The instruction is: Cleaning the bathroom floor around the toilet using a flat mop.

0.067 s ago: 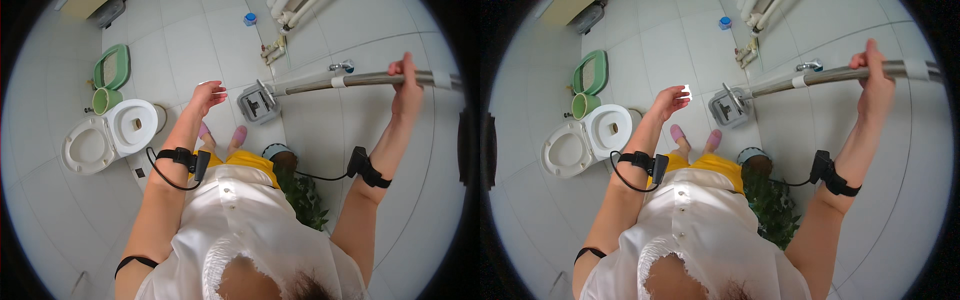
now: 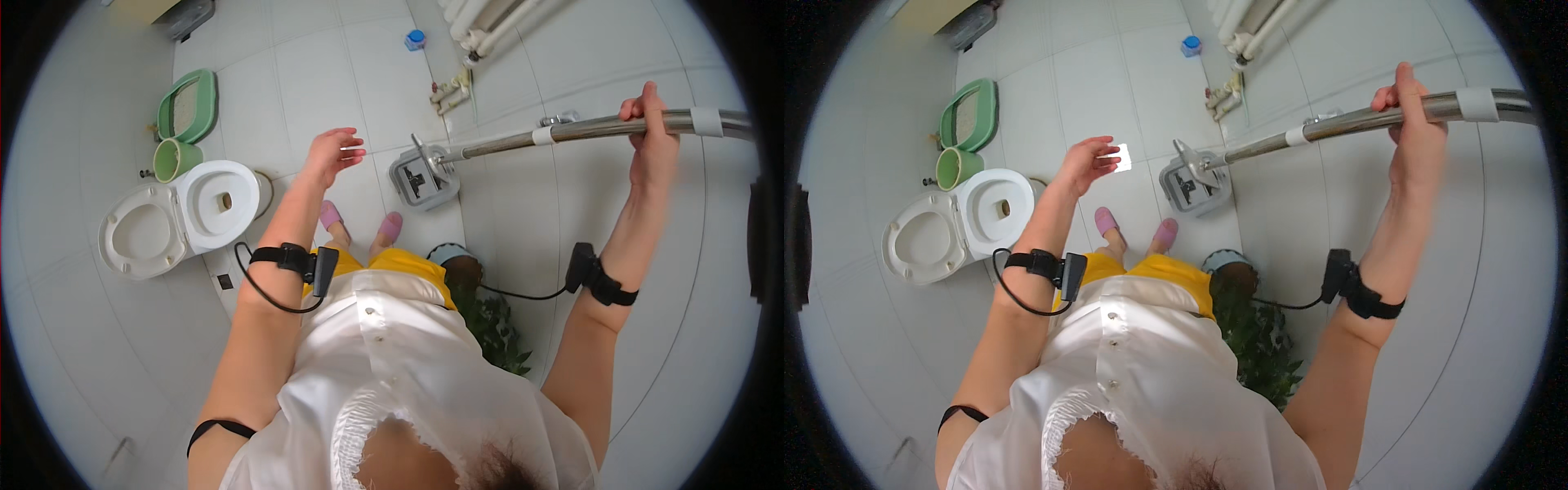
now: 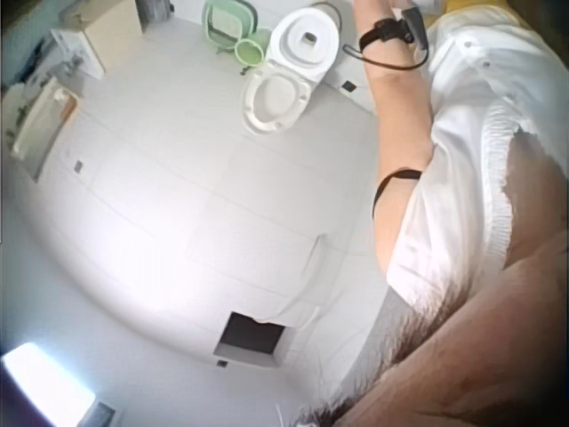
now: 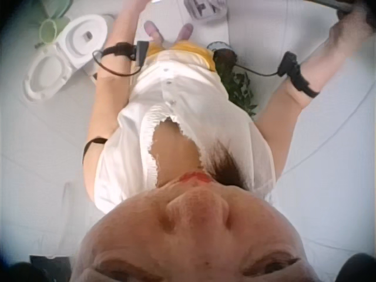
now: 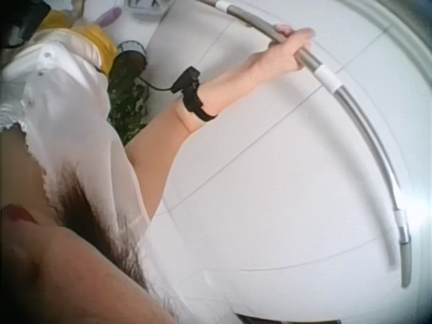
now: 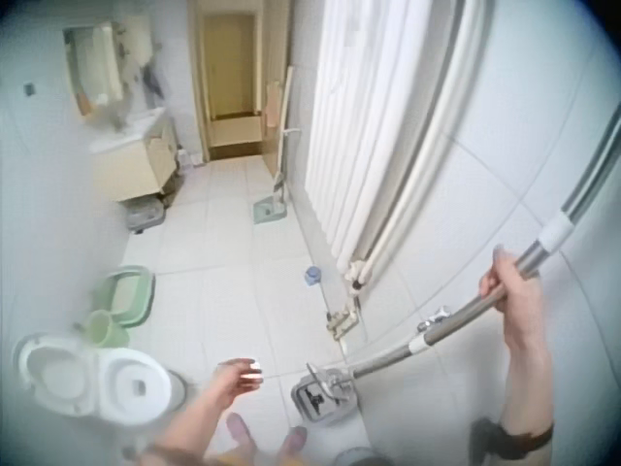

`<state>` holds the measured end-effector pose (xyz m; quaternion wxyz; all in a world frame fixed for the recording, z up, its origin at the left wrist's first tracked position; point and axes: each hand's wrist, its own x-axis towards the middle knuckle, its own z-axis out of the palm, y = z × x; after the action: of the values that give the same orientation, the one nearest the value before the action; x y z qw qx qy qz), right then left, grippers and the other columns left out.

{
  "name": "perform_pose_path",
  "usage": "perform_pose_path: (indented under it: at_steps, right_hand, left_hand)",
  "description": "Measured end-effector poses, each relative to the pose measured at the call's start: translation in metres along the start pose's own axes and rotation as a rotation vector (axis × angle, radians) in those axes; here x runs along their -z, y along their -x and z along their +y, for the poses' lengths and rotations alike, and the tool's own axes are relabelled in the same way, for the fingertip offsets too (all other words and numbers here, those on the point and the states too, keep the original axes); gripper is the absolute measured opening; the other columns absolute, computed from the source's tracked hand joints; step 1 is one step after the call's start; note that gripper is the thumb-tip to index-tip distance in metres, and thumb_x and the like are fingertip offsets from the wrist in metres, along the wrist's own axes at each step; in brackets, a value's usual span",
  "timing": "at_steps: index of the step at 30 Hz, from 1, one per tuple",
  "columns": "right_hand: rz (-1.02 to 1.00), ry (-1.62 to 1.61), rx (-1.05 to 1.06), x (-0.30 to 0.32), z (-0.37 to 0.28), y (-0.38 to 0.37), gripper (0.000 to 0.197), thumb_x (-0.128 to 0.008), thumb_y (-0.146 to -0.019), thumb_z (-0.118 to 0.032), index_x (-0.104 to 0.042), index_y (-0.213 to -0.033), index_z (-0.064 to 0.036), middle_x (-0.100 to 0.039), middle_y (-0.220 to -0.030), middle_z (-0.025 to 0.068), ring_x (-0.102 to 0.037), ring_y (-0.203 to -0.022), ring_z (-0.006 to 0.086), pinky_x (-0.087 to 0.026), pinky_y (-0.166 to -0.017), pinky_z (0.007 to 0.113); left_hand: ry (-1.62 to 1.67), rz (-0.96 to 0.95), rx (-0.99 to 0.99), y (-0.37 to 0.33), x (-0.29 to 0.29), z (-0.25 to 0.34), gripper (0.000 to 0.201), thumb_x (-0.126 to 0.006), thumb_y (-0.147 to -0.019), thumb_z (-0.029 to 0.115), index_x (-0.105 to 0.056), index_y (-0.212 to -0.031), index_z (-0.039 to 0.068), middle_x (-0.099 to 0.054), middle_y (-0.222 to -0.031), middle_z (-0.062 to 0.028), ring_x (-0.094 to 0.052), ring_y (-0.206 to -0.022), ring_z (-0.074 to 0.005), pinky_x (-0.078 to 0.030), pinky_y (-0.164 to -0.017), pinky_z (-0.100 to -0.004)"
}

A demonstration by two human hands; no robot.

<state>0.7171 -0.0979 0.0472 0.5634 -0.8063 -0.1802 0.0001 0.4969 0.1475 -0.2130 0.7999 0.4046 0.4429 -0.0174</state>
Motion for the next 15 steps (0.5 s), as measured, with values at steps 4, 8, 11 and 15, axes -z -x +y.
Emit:
perform_pose_path:
  at_steps: [4,8,11,15]
  right_hand:
    - [-0.112,-0.049,0.086,-0.049,-0.009,-0.002,0.032,-0.058,-0.075,-0.034,-0.053,-0.057,-0.0075,-0.051,-0.055,-0.0016,-0.04,-0.051,0.0041,-0.025,-0.046,0.019]
    - [-0.46,-0.086,0.288,-0.159,-0.016,0.007,0.03,-0.06,-0.074,-0.032,-0.056,-0.063,-0.0043,-0.054,-0.059,0.0003,-0.05,-0.057,0.0063,-0.038,-0.053,0.021]
    - [-0.692,-0.032,0.475,-0.232,0.004,0.012,0.034,-0.061,-0.072,-0.036,-0.057,-0.06,-0.0044,-0.057,-0.057,0.0029,-0.055,-0.056,0.0102,-0.042,-0.054,0.024]
    - [-0.908,0.494,0.454,-0.33,0.024,0.059,0.034,-0.063,-0.068,-0.039,-0.061,-0.067,-0.0059,-0.056,-0.057,0.0086,-0.055,-0.053,0.0202,-0.043,-0.052,0.03]
  left_hand:
    - [-0.117,0.196,-0.336,0.028,0.024,0.055,0.03,-0.041,-0.078,0.012,-0.047,-0.105,0.003,-0.055,-0.094,-0.0106,-0.057,-0.075,-0.0191,-0.047,-0.068,-0.029]
    - [-0.142,0.396,-0.797,0.099,0.05,0.121,0.028,-0.045,-0.078,0.014,-0.052,-0.103,0.002,-0.055,-0.097,-0.0057,-0.056,-0.079,-0.0174,-0.045,-0.071,-0.03]
    - [-0.126,0.402,-0.993,0.151,0.045,0.162,0.036,-0.048,-0.078,0.023,-0.051,-0.104,0.0,-0.053,-0.101,-0.0105,-0.053,-0.09,-0.0237,-0.045,-0.072,-0.0312]
    - [-0.339,-0.083,-1.478,0.219,0.042,0.199,0.06,-0.029,-0.083,0.049,-0.04,-0.117,0.001,-0.053,-0.105,-0.0135,-0.047,-0.097,-0.0219,-0.027,-0.091,-0.0416]
